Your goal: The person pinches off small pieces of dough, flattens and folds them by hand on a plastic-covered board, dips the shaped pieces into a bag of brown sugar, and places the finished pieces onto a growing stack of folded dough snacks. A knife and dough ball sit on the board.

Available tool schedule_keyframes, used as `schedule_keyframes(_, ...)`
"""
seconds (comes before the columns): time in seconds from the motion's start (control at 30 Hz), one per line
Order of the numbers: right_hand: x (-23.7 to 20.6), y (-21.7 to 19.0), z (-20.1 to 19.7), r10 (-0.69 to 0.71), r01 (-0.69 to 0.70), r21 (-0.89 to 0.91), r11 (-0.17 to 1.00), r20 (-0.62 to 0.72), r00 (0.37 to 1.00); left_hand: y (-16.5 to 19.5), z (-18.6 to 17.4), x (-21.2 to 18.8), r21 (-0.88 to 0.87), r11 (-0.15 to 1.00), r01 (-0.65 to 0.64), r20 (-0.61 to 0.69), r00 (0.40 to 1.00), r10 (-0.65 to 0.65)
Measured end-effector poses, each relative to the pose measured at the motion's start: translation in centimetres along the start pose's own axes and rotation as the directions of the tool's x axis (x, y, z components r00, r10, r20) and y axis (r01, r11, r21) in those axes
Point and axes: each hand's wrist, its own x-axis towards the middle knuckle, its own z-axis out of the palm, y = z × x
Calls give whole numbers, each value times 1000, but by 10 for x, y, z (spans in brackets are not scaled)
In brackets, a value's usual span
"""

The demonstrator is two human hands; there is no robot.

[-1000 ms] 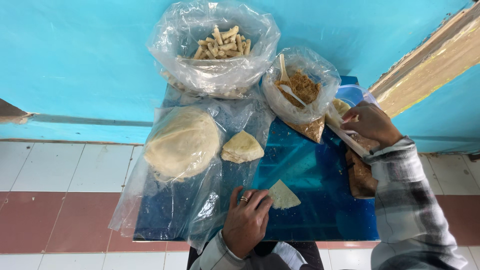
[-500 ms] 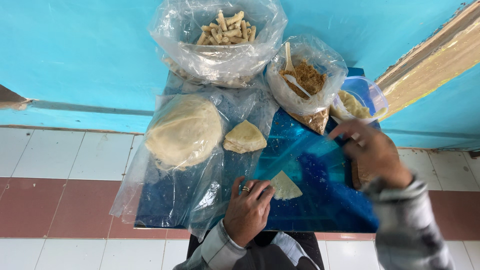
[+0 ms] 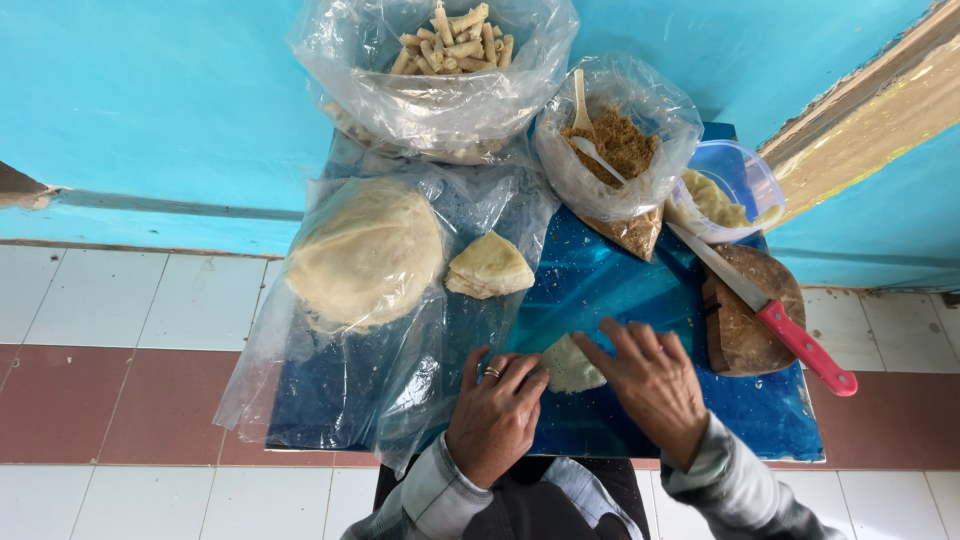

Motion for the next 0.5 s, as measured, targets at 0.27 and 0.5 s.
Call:
schedule_keyframes(0.27,1,-11,14,43,-35,227,973,-33,999,0,-1,1,18,1000,-15,2,1000,15)
schedule_keyframes(0.5,-5,6,-2,227,-201,380,903,-24,973,0,0,1,22,1000,-14,3,1000,13)
